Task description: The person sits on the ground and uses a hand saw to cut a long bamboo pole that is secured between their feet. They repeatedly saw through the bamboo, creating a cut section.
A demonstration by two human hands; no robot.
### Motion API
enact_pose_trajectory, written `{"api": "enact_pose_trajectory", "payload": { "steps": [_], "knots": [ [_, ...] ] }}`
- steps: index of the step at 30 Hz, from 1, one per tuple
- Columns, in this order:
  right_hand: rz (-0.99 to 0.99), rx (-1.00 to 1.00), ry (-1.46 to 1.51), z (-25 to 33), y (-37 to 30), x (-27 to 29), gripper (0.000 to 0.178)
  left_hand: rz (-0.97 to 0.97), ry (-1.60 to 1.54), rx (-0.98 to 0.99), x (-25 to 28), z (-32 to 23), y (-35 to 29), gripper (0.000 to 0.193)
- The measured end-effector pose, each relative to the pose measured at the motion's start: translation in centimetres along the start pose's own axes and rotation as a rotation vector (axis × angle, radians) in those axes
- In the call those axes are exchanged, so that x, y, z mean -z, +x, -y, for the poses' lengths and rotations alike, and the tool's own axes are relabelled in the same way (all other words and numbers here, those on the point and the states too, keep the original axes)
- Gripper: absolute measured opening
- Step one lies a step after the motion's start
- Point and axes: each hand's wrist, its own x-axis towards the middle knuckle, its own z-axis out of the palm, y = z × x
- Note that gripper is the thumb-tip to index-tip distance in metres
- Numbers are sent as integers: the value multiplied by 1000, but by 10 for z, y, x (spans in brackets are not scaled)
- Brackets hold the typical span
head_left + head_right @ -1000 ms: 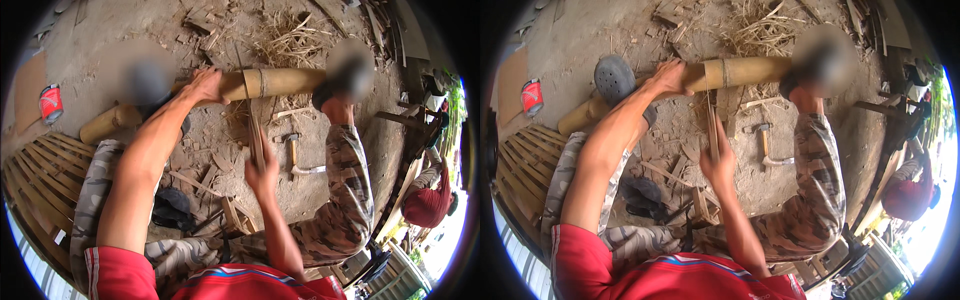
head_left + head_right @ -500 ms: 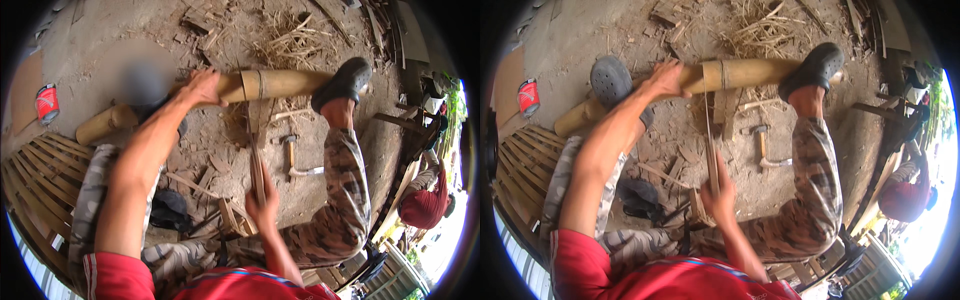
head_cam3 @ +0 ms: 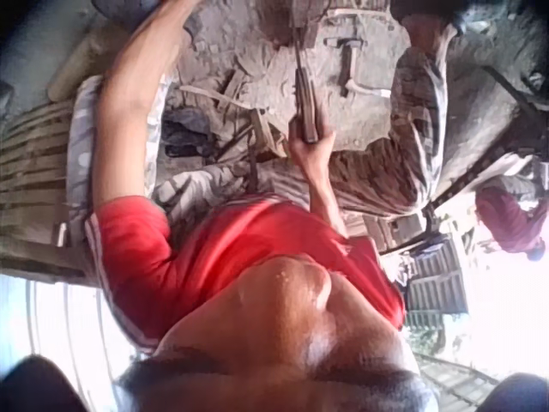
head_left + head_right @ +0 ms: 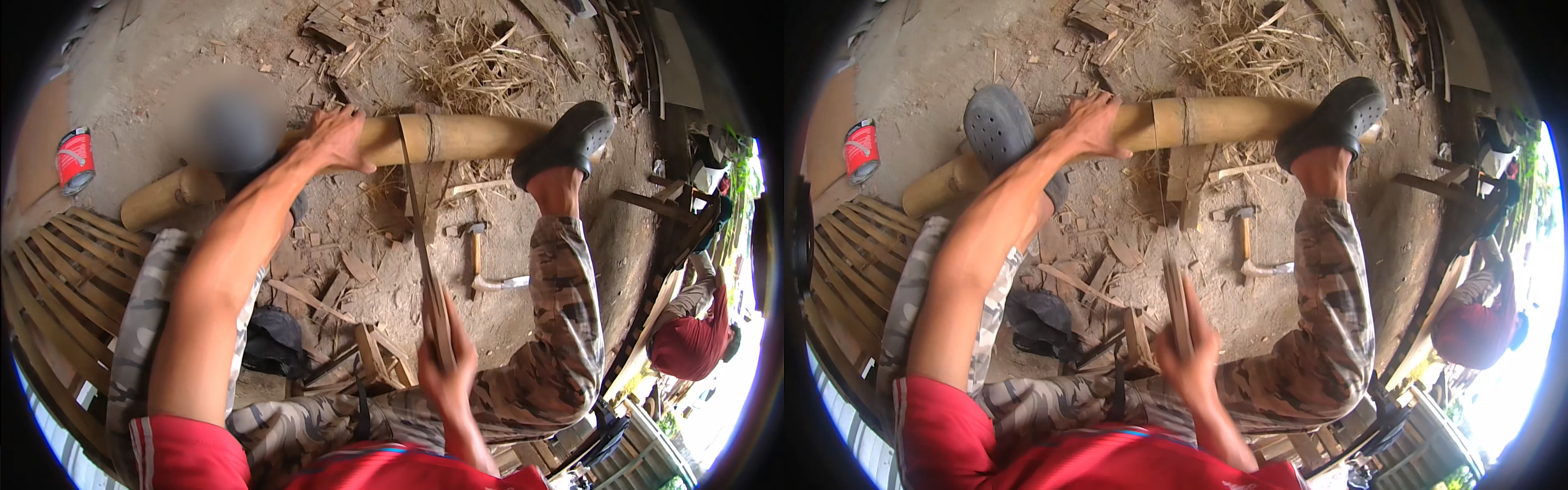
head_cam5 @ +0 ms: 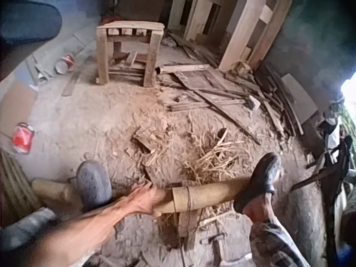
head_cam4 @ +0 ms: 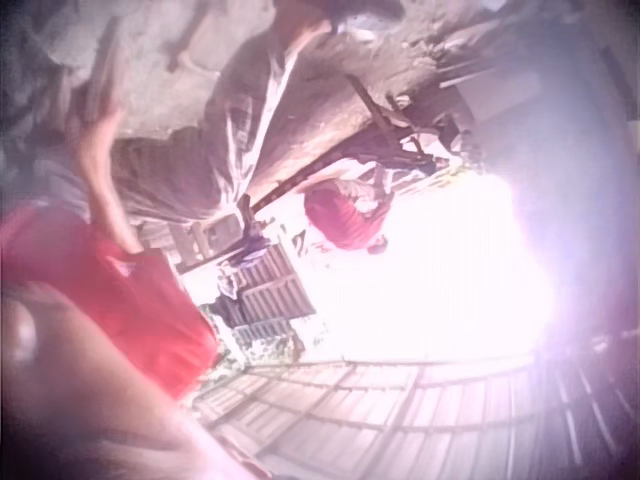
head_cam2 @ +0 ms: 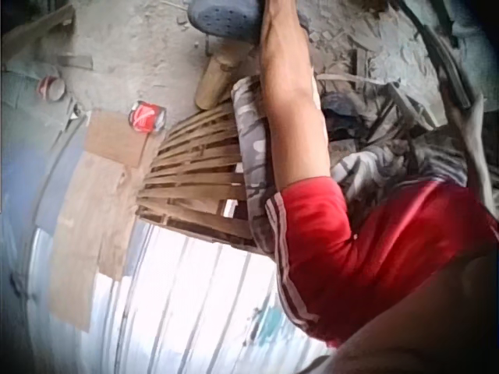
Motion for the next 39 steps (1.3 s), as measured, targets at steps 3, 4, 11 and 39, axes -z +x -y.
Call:
{"api": "enact_pose_trajectory", "payload": {
  "steps": [3,4,11,39],
  "knots": [
    [-48,61,68,4,-24,12,71,-133,23,10,-24,-4,-6,119],
    [-25,81,64,7,-2,2,71,-190,52,28,-24,-1,-2,119],
    [-128,76,88,-1,126,-37,73,-102,-1,10,1,-17,-7,116],
    [-343,162,391,-17,-110,89,65,-622,320,-558,-73,-78,-27,54]
  ]
}}
